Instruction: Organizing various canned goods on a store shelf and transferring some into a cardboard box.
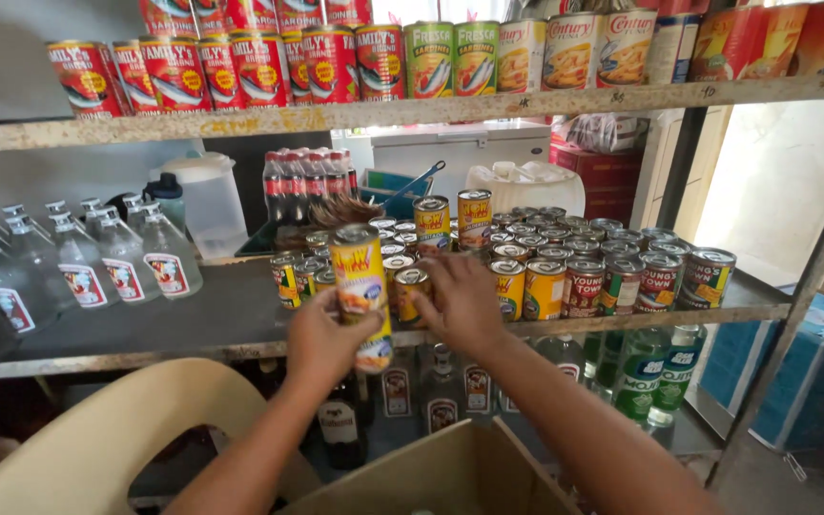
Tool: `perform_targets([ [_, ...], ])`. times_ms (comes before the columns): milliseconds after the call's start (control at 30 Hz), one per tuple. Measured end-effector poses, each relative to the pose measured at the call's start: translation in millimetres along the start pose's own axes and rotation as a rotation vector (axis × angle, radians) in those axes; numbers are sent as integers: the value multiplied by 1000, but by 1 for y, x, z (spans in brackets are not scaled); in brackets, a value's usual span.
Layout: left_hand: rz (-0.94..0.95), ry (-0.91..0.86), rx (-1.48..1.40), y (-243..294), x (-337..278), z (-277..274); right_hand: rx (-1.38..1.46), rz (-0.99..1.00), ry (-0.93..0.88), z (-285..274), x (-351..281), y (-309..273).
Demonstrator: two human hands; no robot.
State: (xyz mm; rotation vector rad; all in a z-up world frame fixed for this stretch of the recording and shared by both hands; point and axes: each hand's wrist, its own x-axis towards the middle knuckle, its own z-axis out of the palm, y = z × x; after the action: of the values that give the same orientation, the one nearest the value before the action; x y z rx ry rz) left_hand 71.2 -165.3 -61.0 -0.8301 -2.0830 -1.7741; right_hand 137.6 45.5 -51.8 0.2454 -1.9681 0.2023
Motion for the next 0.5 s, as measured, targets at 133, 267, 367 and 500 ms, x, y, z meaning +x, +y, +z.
perform_targets([
  [133,104,56,35,15,50,-3,-161,-121,-53,30,-6,7],
  [267,112,135,147,40,85,-2,-213,-241,-27,48,-5,9],
  [367,89,156,191,35,108,3,-131,-147,-67,53,1,7],
  [500,81,215,287,10,140,18,-237,-206,12,63,11,6],
])
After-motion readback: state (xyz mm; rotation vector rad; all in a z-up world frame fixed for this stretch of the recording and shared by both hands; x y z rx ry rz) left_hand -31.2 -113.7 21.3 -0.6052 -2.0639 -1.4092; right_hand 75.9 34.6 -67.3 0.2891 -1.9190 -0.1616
